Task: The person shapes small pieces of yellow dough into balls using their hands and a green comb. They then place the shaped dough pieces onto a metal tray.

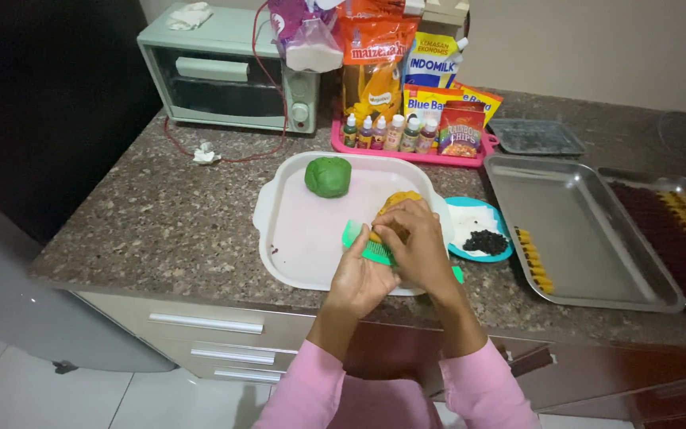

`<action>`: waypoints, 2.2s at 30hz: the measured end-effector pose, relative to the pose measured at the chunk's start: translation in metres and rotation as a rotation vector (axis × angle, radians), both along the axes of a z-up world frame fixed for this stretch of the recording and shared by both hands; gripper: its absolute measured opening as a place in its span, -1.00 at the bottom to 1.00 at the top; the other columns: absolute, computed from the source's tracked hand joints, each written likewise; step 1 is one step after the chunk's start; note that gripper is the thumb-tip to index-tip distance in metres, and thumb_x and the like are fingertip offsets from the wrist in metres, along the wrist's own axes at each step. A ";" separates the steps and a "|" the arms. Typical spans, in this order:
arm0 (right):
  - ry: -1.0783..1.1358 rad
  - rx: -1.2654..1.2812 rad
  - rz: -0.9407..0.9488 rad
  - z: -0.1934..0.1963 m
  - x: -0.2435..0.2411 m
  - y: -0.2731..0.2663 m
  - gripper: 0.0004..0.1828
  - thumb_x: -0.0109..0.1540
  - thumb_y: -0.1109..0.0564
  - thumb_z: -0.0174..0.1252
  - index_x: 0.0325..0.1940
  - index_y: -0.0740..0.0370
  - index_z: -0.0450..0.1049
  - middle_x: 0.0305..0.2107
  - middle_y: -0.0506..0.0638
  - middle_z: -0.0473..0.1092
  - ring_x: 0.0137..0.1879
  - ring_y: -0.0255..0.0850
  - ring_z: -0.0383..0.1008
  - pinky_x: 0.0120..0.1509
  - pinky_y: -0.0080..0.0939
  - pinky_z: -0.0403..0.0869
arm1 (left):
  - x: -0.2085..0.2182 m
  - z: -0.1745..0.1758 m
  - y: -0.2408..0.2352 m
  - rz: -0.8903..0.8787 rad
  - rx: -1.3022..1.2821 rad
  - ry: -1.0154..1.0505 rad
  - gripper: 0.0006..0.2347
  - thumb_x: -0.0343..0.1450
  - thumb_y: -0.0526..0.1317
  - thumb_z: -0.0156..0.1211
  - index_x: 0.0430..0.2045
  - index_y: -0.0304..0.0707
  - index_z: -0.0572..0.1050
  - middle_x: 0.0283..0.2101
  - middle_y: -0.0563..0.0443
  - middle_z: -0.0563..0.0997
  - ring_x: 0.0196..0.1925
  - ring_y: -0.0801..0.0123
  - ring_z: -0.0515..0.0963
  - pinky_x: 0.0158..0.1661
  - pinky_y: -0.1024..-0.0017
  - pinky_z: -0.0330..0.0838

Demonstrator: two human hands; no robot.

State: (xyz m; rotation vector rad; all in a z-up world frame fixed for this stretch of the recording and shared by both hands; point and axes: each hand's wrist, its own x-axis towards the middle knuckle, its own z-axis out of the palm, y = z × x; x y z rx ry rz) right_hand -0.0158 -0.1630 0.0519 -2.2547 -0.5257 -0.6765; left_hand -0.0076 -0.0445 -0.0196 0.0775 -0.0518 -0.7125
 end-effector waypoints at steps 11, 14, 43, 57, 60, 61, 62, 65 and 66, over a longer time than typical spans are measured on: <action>-0.139 -0.115 -0.057 -0.012 -0.016 0.002 -0.82 0.22 0.16 0.27 -0.14 -0.04 0.67 -0.20 -0.12 0.46 0.06 -0.13 0.40 0.12 -0.13 0.20 | -0.013 0.032 0.006 0.018 -0.037 0.156 -0.73 0.55 0.04 0.11 -0.12 -0.13 0.52 -0.16 0.07 0.66 -0.20 0.43 0.66 0.07 0.16 0.54; -0.199 -0.135 -0.085 -0.009 -0.023 0.006 -0.83 0.24 0.15 0.22 -0.16 -0.08 0.66 -0.18 -0.15 0.45 0.09 -0.16 0.37 0.13 -0.13 0.18 | -0.001 0.016 0.003 0.015 0.045 0.112 -0.64 0.53 0.13 0.09 -0.02 -0.12 0.53 -0.08 -0.05 0.67 -0.11 0.27 0.68 0.10 0.11 0.53; 0.089 -0.124 -0.547 -0.028 -0.003 -0.116 -0.98 0.22 0.21 0.32 -0.31 0.15 0.63 -0.33 0.20 0.46 -0.02 0.28 0.46 0.06 0.23 0.45 | 0.006 -0.008 -0.003 0.056 -0.060 -0.045 -0.52 0.60 0.09 -0.13 0.42 -0.04 0.17 0.47 -0.31 0.17 0.43 -0.25 0.25 0.18 -0.49 0.26; -0.103 0.123 0.058 -0.022 -0.011 0.013 -0.92 0.17 0.25 0.35 -0.29 0.14 0.58 -0.27 0.05 0.49 0.02 0.05 0.46 0.21 0.02 0.35 | 0.036 -0.045 -0.010 0.005 0.031 0.108 -0.56 0.50 0.18 0.12 0.07 -0.16 0.45 -0.22 0.04 0.68 -0.21 0.27 0.68 0.01 -0.02 0.55; -0.070 0.102 0.008 -0.019 -0.014 0.015 -0.90 0.15 0.23 0.37 -0.31 0.11 0.58 -0.27 -0.01 0.49 0.01 0.02 0.47 0.16 -0.04 0.37 | 0.024 -0.024 -0.002 0.020 0.101 0.166 -0.60 0.47 0.17 0.20 -0.16 -0.21 0.54 -0.33 0.07 0.69 -0.27 0.42 0.68 0.10 0.24 0.56; -0.061 0.089 -0.009 -0.018 -0.014 0.015 -0.92 0.17 0.23 0.35 -0.31 0.10 0.58 -0.26 -0.01 0.48 0.01 0.02 0.46 0.16 -0.02 0.36 | 0.016 -0.018 -0.002 0.029 0.098 0.178 -0.60 0.48 0.15 0.19 -0.14 -0.23 0.53 -0.29 0.00 0.69 -0.24 0.39 0.69 0.11 0.22 0.55; -0.050 0.079 -0.026 -0.018 -0.016 0.016 -0.93 0.19 0.22 0.34 -0.30 0.09 0.58 -0.25 -0.01 0.47 0.01 0.02 0.46 0.16 -0.01 0.36 | 0.007 -0.012 -0.001 0.039 0.096 0.191 -0.61 0.49 0.13 0.18 -0.13 -0.26 0.52 -0.25 -0.07 0.69 -0.22 0.36 0.69 0.12 0.20 0.54; -0.033 0.066 -0.026 -0.021 -0.015 0.014 -0.94 0.18 0.19 0.35 -0.32 0.09 0.58 -0.25 0.01 0.46 0.03 0.05 0.47 0.16 0.00 0.35 | 0.016 0.003 0.005 0.076 0.090 0.122 -0.57 0.51 0.11 0.15 -0.06 -0.36 0.51 -0.10 -0.23 0.67 -0.14 0.36 0.69 0.13 0.22 0.55; -0.031 0.065 -0.026 -0.020 -0.014 0.015 -0.94 0.18 0.19 0.35 -0.32 0.09 0.58 -0.25 0.01 0.46 0.03 0.05 0.47 0.16 0.00 0.35 | 0.024 -0.009 0.002 0.076 0.089 0.123 -0.57 0.51 0.11 0.15 -0.06 -0.36 0.51 -0.10 -0.23 0.67 -0.14 0.36 0.69 0.13 0.22 0.55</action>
